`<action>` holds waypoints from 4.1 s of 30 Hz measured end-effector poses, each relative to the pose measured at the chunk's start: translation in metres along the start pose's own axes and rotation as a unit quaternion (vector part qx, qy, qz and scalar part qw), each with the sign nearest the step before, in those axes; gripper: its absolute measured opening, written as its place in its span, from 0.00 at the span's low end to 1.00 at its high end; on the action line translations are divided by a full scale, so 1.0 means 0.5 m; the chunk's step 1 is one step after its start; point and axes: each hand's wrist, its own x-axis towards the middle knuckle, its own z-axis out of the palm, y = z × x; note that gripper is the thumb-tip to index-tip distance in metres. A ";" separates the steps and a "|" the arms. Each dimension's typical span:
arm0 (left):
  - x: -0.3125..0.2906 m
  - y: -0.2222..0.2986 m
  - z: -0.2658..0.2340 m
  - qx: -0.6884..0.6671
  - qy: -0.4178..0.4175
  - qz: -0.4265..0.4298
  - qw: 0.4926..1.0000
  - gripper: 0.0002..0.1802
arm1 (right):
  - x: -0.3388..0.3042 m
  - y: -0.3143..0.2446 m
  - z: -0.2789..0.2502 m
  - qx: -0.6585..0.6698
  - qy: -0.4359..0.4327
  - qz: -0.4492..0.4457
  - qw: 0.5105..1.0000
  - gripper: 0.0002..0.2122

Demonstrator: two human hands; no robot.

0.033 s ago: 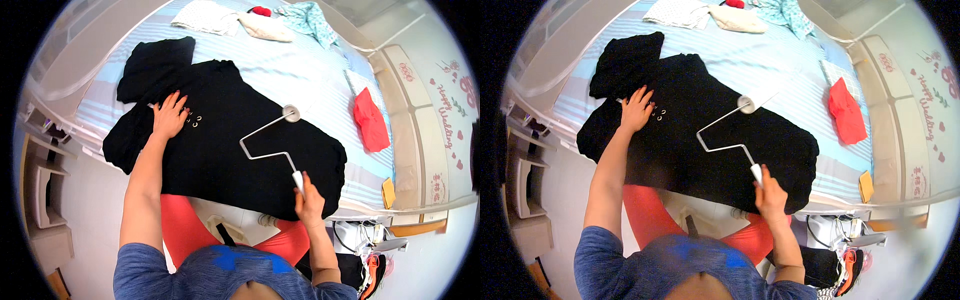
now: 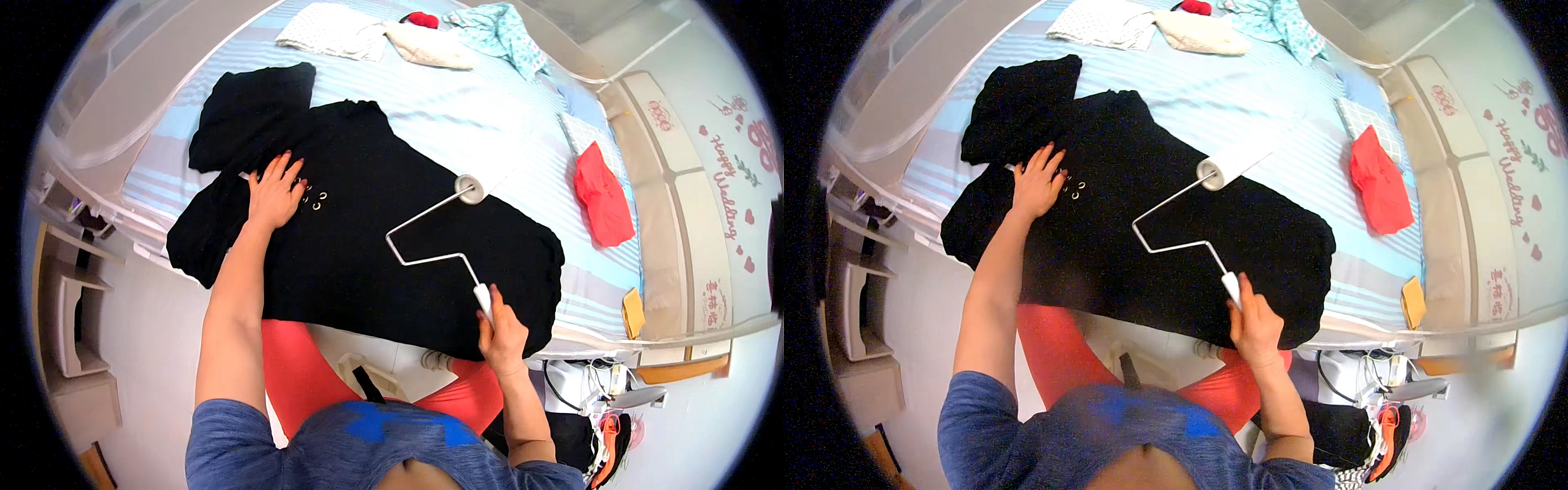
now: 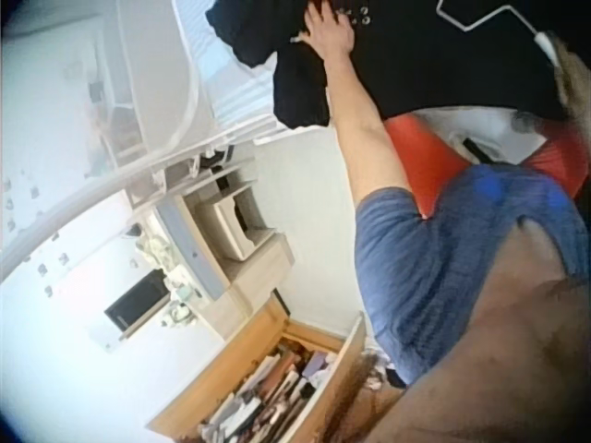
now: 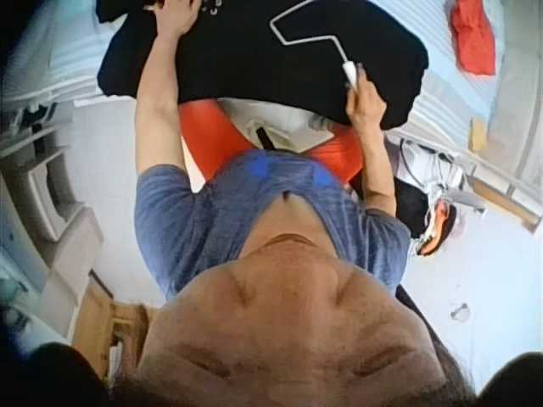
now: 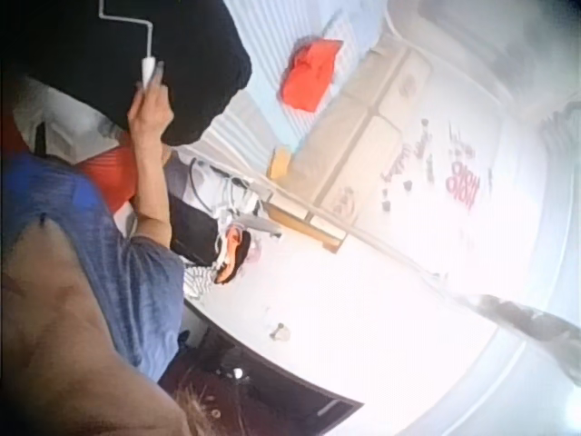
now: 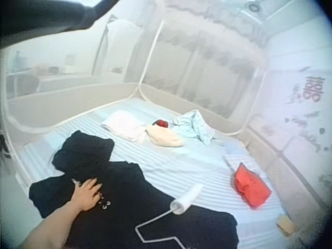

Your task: The person uses a lint roller to remove debris from a black garment on a bed, repeatedly rolling over the fabric, picking off small bits by hand, and tearing off used sheets from the roller.

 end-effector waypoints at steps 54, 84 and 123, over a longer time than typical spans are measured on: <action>-0.319 0.322 -0.304 -0.501 -0.246 0.278 0.782 0.29 | -0.182 -0.079 -0.185 0.282 -0.282 0.147 0.905 0.12; -0.319 0.324 -0.253 -0.415 -0.254 0.280 0.827 0.34 | -0.204 -0.091 -0.173 0.219 -0.210 0.110 0.947 0.12; 0.022 0.074 0.014 0.075 -0.082 -0.014 0.994 0.27 | 0.018 0.188 -0.081 0.162 -0.395 0.179 0.886 0.18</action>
